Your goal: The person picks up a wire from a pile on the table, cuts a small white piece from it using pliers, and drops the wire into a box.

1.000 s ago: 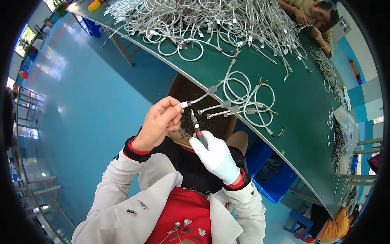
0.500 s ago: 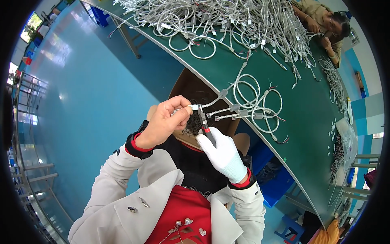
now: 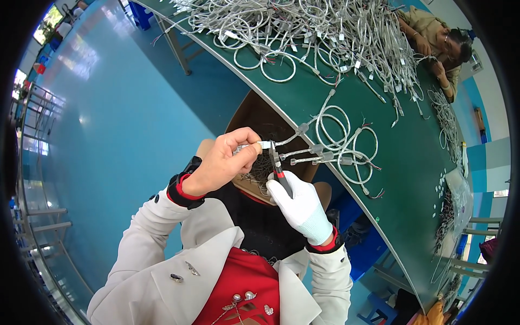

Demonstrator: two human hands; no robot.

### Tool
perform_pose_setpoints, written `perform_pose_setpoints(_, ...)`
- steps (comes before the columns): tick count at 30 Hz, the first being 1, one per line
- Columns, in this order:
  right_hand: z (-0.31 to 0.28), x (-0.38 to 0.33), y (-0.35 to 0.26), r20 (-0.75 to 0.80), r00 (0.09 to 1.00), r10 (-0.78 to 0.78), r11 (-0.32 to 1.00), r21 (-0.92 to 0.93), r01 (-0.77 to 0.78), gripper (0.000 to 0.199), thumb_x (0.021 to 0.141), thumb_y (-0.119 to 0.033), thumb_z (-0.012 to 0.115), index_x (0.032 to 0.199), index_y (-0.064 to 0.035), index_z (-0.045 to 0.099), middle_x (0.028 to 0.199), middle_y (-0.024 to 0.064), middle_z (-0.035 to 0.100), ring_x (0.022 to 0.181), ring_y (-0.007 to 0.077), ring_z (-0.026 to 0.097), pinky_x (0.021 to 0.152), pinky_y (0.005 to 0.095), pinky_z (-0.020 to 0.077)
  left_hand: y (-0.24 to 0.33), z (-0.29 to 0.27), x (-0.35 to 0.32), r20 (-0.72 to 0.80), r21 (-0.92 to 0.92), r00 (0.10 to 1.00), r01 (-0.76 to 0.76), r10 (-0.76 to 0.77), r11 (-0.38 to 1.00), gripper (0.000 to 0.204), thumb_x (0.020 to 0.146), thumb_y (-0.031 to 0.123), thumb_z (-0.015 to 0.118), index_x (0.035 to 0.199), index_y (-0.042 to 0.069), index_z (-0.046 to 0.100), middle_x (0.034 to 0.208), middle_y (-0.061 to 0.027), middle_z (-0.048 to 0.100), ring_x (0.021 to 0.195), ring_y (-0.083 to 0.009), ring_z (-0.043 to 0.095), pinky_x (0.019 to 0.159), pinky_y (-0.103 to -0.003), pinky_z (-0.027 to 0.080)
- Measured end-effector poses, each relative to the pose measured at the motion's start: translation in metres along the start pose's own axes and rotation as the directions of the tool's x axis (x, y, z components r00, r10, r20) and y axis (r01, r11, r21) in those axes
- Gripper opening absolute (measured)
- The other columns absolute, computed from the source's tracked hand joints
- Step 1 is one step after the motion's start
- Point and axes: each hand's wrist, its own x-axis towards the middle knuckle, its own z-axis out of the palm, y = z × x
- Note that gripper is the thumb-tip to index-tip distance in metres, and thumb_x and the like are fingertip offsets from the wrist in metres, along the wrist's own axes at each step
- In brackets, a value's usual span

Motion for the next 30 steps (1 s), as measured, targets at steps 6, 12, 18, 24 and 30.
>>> perform_pose_setpoints(6, -0.0007, 0.0025, 0.0021, -0.01, 0.999, -0.04, 0.994, -0.098, 0.039, 0.027, 0.098, -0.017, 0.053, 0.116, 0.0038, 0.057, 0.088, 0.0052, 0.064, 0.077, 0.0116, 0.06, 0.074, 0.0259, 0.0486, -0.0007, -0.0008, 0.0003, 0.015, -0.07, 1.0, 0.01, -0.009, 0.998, 0.01, 0.095, 0.011, 0.054, 0.089, 0.003, 0.054, 0.068, 0.0039, 0.046, 0.057, -0.0031, 0.037, 0.05, -0.021, 0.031)
perform_pose_setpoints(12, -0.001, 0.0017, -0.0043, 0.027, 0.999, 0.043, 0.996, 0.082, -0.045, 0.031, 0.099, -0.022, 0.053, 0.117, 0.0029, 0.057, 0.09, 0.0062, 0.066, 0.079, 0.0126, 0.062, 0.074, 0.0261, 0.0495, 0.0031, -0.0003, -0.0004, 0.013, -0.072, 1.0, 0.027, -0.026, 0.997, 0.01, 0.094, 0.01, 0.054, 0.088, 0.003, 0.054, 0.067, 0.0039, 0.046, 0.057, -0.0031, 0.037, 0.049, -0.021, 0.03)
perform_pose_setpoints(18, -0.0031, 0.0031, -0.0053, 0.046, 0.996, 0.075, 0.99, 0.119, -0.081, 0.035, 0.099, -0.027, 0.053, 0.119, 0.0018, 0.058, 0.092, 0.0072, 0.067, 0.08, 0.0142, 0.064, 0.075, 0.0268, 0.0507, 0.0029, -0.0026, 0.0007, 0.033, -0.122, 0.999, 0.035, -0.031, 0.992, 0.008, 0.094, 0.01, 0.054, 0.089, 0.003, 0.054, 0.067, 0.0038, 0.045, 0.057, -0.0033, 0.036, 0.049, -0.021, 0.029)
perform_pose_setpoints(24, -0.0082, 0.0035, -0.0049, 0.094, 0.992, 0.089, 0.989, 0.113, -0.099, 0.036, 0.099, -0.028, 0.053, 0.119, 0.0011, 0.058, 0.092, 0.0079, 0.067, 0.081, 0.0155, 0.065, 0.075, 0.0274, 0.0515, 0.0037, -0.0027, 0.0004, 0.034, -0.104, 0.998, 0.054, -0.051, 0.993, 0.007, 0.093, 0.008, 0.053, 0.089, 0.003, 0.054, 0.067, 0.0036, 0.045, 0.056, -0.0033, 0.036, 0.048, -0.021, 0.028)
perform_pose_setpoints(30, -0.0085, 0.0037, -0.0061, 0.097, 0.99, 0.1, 0.989, 0.103, -0.11, 0.035, 0.099, -0.028, 0.052, 0.117, 0.0011, 0.06, 0.089, 0.0077, 0.067, 0.077, 0.0159, 0.065, 0.073, 0.0273, 0.0516, 0.0023, -0.0035, -0.0001, 0.046, -0.14, 0.997, 0.071, -0.065, 0.988, 0.007, 0.093, 0.009, 0.053, 0.088, 0.003, 0.054, 0.066, 0.0034, 0.045, 0.056, -0.0033, 0.035, 0.048, -0.021, 0.027)
